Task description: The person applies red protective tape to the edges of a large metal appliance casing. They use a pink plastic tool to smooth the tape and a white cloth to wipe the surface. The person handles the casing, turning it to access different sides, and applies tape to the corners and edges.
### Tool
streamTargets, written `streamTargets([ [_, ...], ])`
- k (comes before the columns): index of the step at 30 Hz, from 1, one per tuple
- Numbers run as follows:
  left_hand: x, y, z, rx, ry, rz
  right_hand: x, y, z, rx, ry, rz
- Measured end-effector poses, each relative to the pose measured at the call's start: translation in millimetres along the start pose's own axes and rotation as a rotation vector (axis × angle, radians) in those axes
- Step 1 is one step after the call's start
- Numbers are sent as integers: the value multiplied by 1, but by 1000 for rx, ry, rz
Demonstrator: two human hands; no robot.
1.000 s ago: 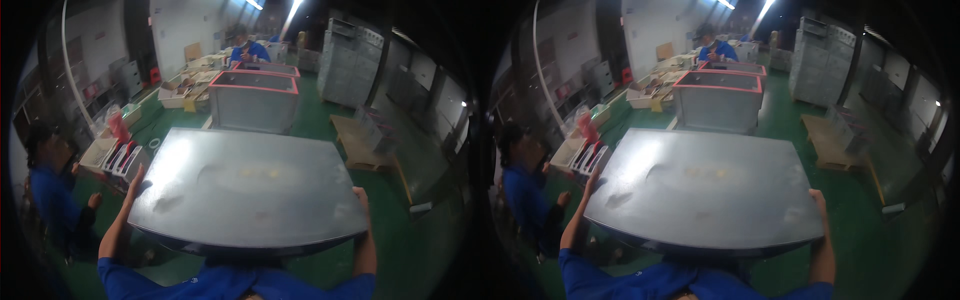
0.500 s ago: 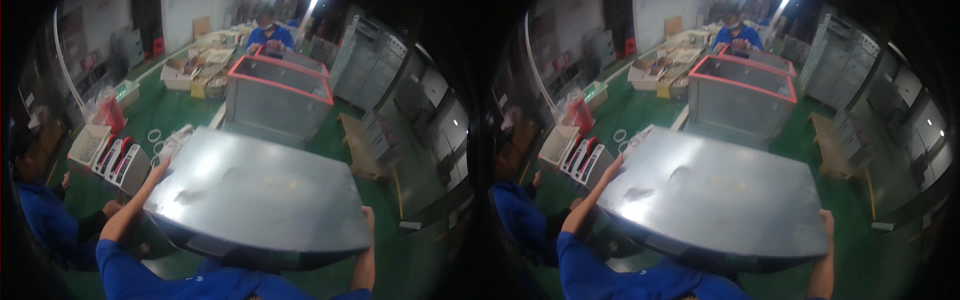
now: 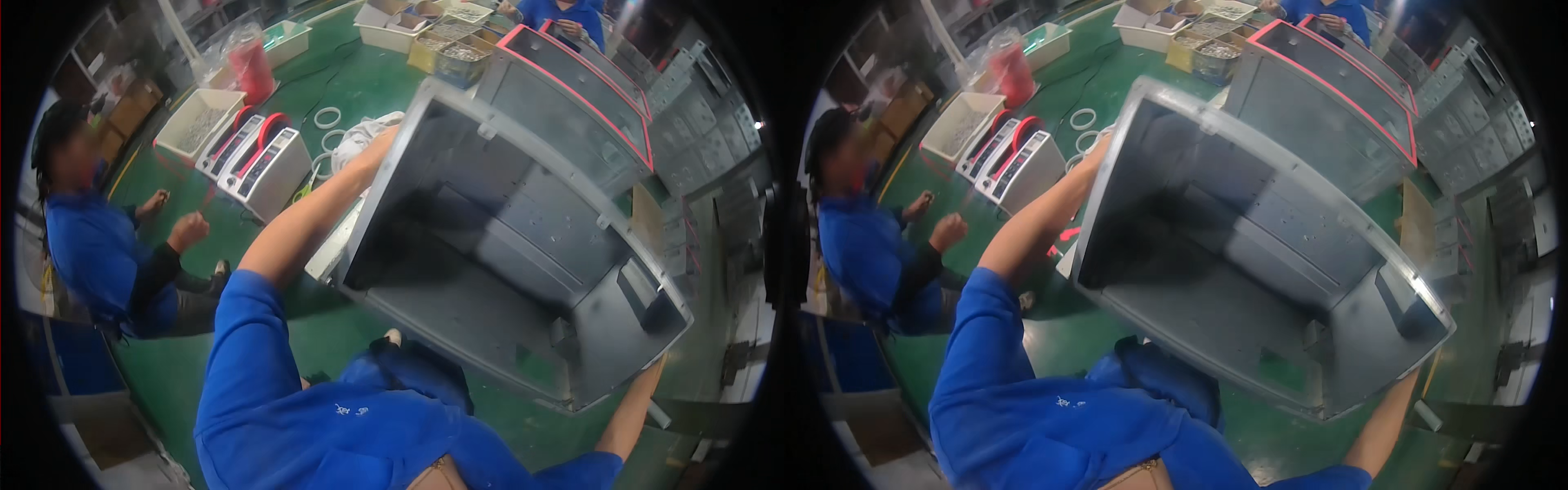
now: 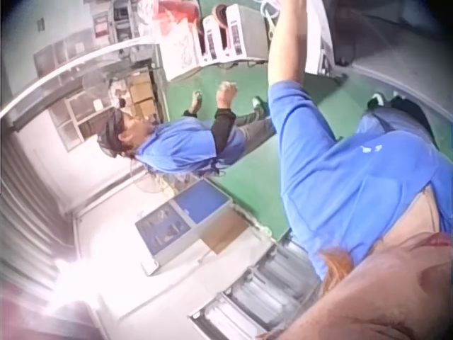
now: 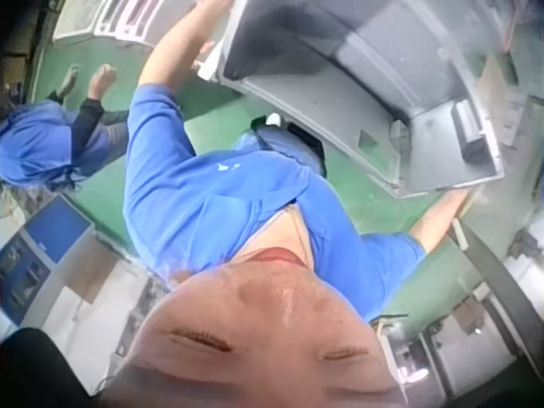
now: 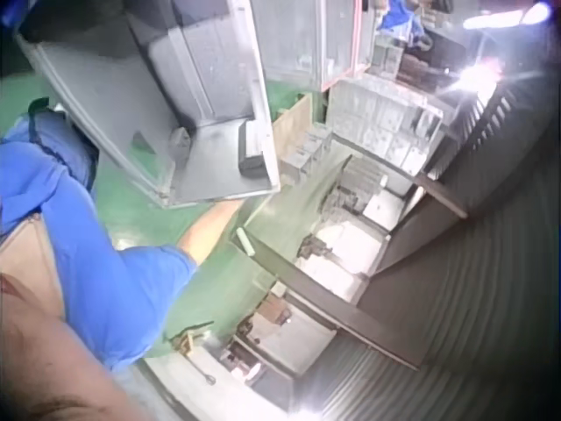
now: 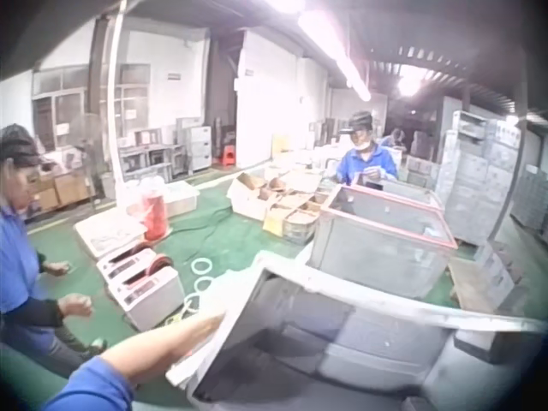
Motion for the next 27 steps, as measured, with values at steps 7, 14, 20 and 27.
streamTargets([
  [7,84,-28,17,-436,-119,-192,89,4,-1,-45,43,10],
  [14,160,-31,43,-474,-131,-238,192,3,2,-86,77,23],
  [20,186,-59,32,-434,-112,-351,249,14,-2,-154,123,44],
  [27,181,-92,18,-141,33,-331,246,17,-38,-285,225,62],
])
Point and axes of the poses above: each hand's wrist, its own x-axis towards the middle knuckle, its own z-axis out of the palm, y = z × x, the point moved 4 cm from there along x, towards the middle knuckle, and after that the axes turned 10 degrees about y, right-handed, at the moved point
